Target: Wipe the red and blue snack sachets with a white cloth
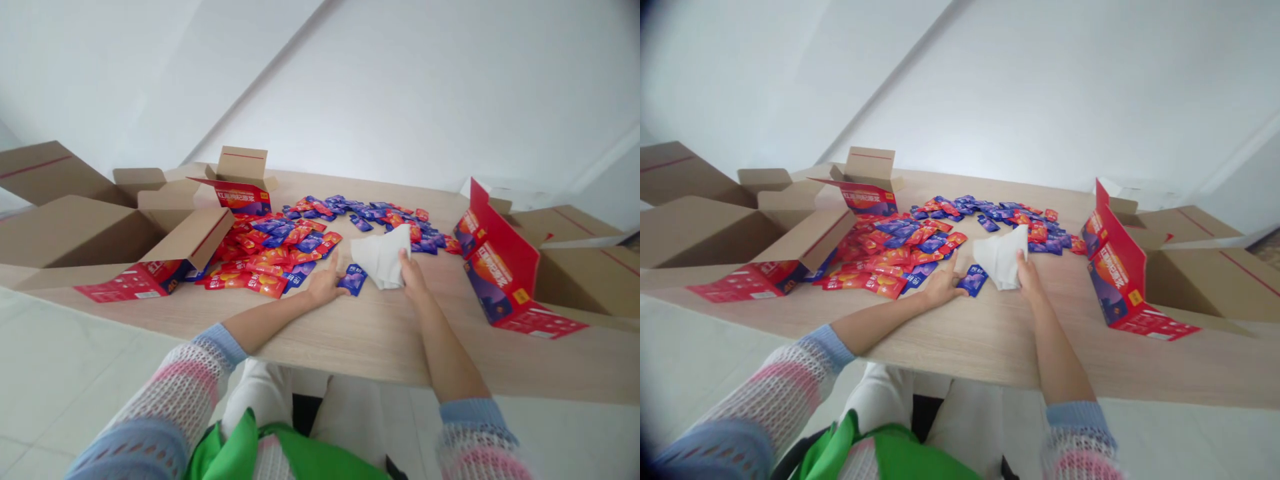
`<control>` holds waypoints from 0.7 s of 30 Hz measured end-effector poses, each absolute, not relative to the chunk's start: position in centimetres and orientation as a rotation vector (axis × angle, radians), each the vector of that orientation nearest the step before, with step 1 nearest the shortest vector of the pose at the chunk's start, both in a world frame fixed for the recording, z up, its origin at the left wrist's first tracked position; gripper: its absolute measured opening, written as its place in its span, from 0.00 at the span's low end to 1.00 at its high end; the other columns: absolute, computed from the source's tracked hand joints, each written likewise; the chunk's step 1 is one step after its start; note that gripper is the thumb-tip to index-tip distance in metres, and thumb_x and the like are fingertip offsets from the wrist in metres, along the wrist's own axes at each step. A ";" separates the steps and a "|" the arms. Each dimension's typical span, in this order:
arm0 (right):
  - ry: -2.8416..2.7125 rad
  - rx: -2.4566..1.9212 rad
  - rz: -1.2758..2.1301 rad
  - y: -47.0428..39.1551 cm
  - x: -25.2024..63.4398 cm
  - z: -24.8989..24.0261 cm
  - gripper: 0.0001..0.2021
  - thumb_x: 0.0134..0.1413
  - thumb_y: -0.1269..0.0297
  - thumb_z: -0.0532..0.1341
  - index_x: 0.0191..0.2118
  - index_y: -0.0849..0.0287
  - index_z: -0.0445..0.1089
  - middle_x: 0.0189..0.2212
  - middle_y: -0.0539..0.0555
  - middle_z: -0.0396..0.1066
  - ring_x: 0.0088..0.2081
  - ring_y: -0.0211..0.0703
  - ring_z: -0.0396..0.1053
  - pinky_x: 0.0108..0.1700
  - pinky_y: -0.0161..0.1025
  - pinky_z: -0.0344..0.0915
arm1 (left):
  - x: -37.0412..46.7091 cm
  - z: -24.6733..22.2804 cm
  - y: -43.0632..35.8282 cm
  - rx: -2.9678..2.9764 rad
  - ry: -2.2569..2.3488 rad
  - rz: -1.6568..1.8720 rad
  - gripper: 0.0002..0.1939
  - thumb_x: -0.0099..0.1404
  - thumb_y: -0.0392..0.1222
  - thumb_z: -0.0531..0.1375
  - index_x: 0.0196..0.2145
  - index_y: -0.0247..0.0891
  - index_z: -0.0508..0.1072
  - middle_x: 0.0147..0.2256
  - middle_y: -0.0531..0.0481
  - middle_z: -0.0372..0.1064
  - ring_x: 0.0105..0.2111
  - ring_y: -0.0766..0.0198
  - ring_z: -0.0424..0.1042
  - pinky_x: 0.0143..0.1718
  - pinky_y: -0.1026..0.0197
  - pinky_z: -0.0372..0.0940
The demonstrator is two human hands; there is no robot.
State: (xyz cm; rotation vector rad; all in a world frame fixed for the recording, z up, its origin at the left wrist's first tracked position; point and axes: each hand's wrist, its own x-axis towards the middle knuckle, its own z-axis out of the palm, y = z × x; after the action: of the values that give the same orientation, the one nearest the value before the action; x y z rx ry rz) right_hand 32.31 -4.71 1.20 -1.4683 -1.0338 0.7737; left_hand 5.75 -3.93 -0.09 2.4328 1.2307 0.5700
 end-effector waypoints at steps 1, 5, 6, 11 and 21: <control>-1.000 -1.528 0.647 -4.5 33.2 1.3 0.33 0.52 0.36 0.51 0.40 0.66 0.72 0.31 0.61 0.75 0.38 0.53 0.73 0.36 0.42 0.69 | 5.7 -0.1 -4.0 2.484 1.220 0.536 0.51 0.58 0.55 0.63 0.67 0.42 0.36 0.50 0.46 0.71 0.51 0.54 0.69 0.46 0.57 0.63; -1.135 -1.826 0.247 -4.4 34.4 0.5 0.35 0.58 0.40 0.45 0.45 0.71 0.72 0.35 0.66 0.75 0.43 0.59 0.71 0.41 0.46 0.67 | 5.9 0.0 -4.7 2.771 1.138 0.328 0.21 0.67 0.52 0.54 0.57 0.53 0.63 0.56 0.51 0.64 0.48 0.58 0.70 0.46 0.57 0.62; -1.243 -1.867 0.211 -4.5 33.8 0.1 0.34 0.60 0.43 0.44 0.49 0.70 0.70 0.38 0.67 0.74 0.45 0.59 0.71 0.43 0.47 0.67 | 6.0 0.1 -5.1 2.833 1.140 0.285 0.19 0.68 0.51 0.52 0.56 0.52 0.65 0.58 0.50 0.62 0.47 0.58 0.71 0.46 0.56 0.62; -2.111 -1.658 0.162 -5.3 27.9 -1.5 0.24 0.64 0.54 0.46 0.62 0.53 0.58 0.62 0.55 0.57 0.65 0.56 0.46 0.62 0.57 0.46 | 7.6 0.4 -7.9 3.040 1.393 0.292 0.16 0.69 0.38 0.50 0.52 0.39 0.70 0.57 0.38 0.59 0.46 0.55 0.68 0.43 0.54 0.61; -2.565 -1.214 0.597 -6.2 25.0 -0.2 0.25 0.66 0.51 0.40 0.65 0.46 0.49 0.64 0.48 0.50 0.67 0.46 0.35 0.65 0.58 0.29 | 8.9 -0.1 -11.1 3.190 1.385 -0.008 0.14 0.62 0.27 0.53 0.43 0.20 0.74 0.41 0.27 0.70 0.42 0.48 0.69 0.35 0.54 0.64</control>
State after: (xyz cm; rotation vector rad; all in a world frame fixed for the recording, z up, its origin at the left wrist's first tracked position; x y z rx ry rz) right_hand 25.04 -6.16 -0.18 -1.2142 -2.5652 0.5966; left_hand 8.91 -11.12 -0.12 3.1899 1.3853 -0.0078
